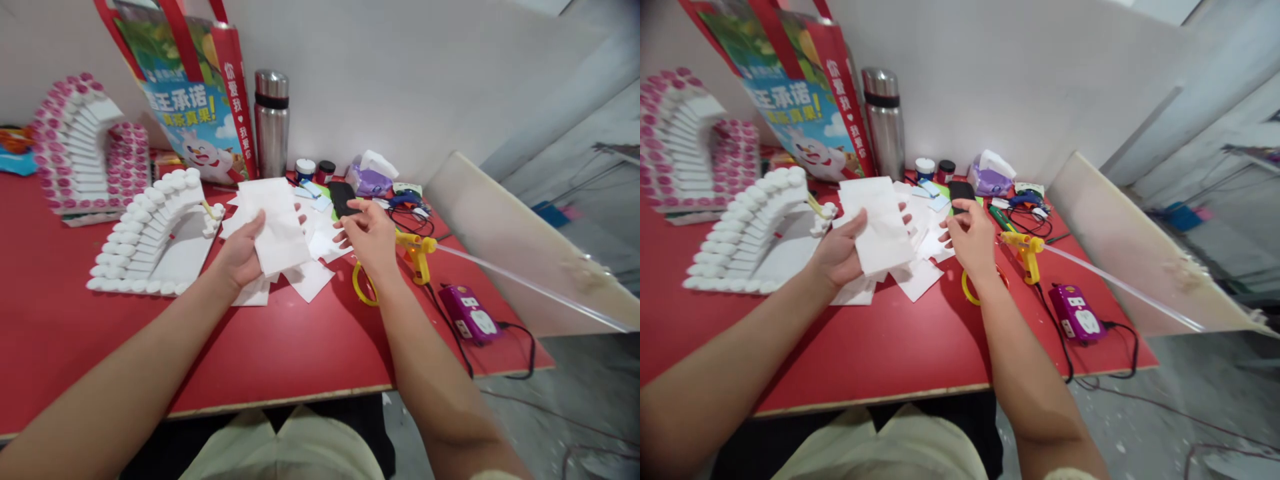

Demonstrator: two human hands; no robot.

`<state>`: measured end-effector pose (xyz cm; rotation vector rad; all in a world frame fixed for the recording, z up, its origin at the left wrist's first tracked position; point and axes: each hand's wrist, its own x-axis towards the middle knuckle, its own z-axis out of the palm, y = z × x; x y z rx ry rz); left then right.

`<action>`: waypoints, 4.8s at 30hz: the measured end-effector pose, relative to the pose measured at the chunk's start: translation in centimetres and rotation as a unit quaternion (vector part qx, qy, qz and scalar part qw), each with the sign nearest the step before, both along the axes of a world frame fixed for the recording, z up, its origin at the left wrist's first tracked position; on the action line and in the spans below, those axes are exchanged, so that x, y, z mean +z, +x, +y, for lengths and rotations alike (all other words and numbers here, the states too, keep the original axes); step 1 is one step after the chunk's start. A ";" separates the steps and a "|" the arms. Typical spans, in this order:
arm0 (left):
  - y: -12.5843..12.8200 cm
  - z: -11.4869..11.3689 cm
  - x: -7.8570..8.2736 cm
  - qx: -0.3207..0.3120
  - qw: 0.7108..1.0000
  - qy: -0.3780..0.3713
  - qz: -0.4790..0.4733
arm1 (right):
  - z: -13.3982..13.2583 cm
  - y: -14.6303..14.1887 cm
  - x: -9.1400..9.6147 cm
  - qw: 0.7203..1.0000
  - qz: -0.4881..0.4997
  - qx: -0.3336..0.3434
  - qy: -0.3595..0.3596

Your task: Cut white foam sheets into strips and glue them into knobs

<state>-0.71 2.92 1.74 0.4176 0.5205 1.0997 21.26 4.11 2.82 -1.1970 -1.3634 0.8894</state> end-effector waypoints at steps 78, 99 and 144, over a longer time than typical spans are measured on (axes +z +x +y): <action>0.4 0.2 -1.9 -0.181 0.979 -0.094 -0.030 | -3.0 -4.2 -1.7 0.860 -0.272 0.314 0.297; -0.7 0.5 -0.9 -0.034 0.996 -0.081 0.009 | 3.5 -0.6 -3.8 0.990 -0.106 -0.066 0.065; -2.9 0.6 1.6 0.079 0.995 0.038 -0.038 | 0.0 -1.1 -2.2 0.941 -0.274 0.115 0.163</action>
